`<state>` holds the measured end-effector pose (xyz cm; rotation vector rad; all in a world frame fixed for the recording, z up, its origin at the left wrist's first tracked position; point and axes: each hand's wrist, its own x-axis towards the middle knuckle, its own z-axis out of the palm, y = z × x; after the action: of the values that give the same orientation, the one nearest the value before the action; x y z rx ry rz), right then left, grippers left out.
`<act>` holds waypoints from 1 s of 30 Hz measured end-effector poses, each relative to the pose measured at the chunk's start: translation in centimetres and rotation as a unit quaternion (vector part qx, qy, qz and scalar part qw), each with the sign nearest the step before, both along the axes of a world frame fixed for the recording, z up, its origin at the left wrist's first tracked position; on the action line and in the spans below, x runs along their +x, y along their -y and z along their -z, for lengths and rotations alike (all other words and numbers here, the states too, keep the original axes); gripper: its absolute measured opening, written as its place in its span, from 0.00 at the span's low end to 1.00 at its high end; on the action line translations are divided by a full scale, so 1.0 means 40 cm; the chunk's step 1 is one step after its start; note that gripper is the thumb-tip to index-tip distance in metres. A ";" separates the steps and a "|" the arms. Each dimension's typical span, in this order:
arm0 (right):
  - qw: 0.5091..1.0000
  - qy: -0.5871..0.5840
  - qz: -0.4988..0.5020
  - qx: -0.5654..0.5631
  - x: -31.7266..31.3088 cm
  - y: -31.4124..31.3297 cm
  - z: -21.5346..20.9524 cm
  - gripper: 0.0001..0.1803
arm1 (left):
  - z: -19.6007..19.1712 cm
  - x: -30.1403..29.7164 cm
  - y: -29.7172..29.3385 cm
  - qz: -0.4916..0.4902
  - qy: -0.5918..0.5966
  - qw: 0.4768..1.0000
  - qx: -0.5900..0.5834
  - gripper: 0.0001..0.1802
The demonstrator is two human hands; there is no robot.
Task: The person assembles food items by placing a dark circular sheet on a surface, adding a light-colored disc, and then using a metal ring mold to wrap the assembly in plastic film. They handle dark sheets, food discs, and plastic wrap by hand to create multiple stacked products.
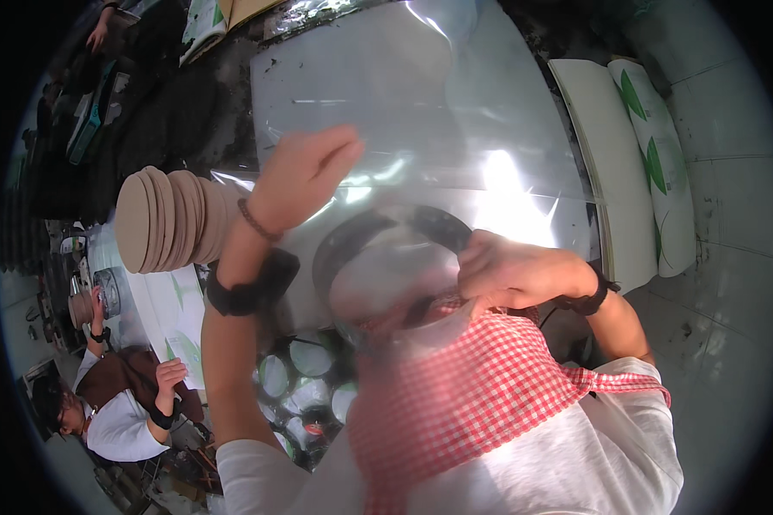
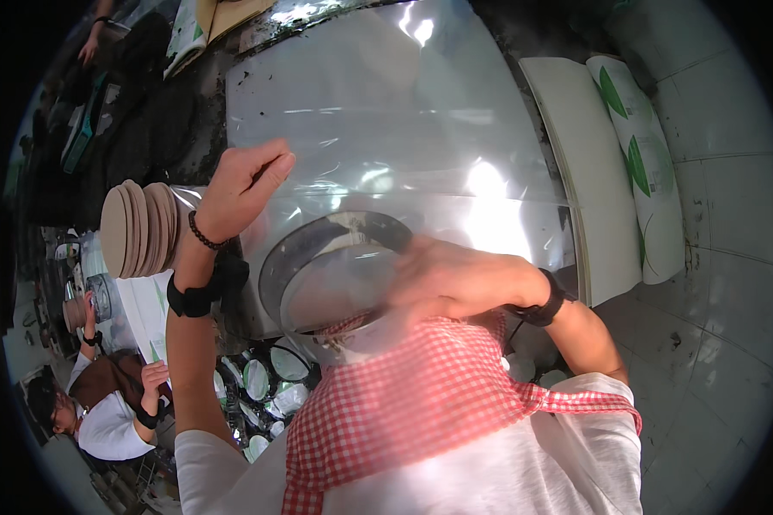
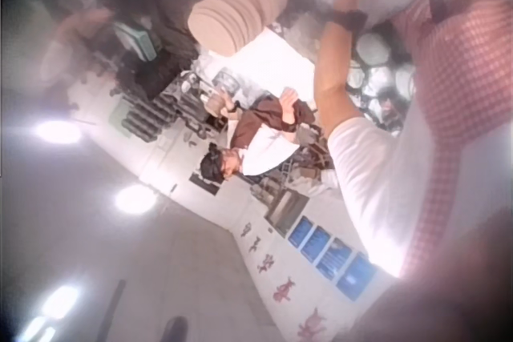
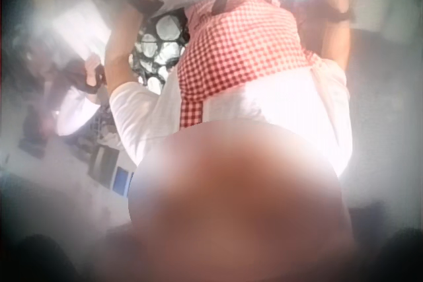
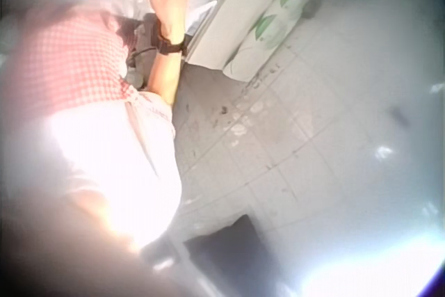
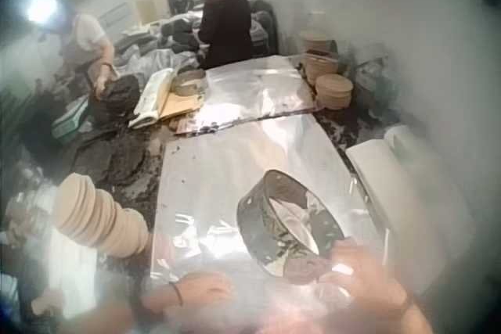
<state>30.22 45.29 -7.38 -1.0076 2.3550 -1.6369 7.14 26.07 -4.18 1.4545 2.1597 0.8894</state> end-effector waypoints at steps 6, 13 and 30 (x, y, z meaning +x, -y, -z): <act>0.924 -0.090 0.229 0.291 -0.145 0.123 0.147 0.20 | 0.063 0.081 0.146 0.028 -0.259 0.950 0.173 0.11; 0.872 0.010 0.394 0.289 0.050 0.102 0.062 0.33 | 0.327 0.270 0.353 -0.007 -0.270 0.961 0.058 0.15; 0.858 -0.372 0.067 0.348 -1.249 0.447 0.162 0.30 | 0.021 -0.187 0.534 -0.428 -0.373 0.822 -0.041 0.24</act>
<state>-19.76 27.40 -13.87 -1.4596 3.1409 -0.2544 -0.32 4.73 -5.02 0.7760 3.5198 0.4441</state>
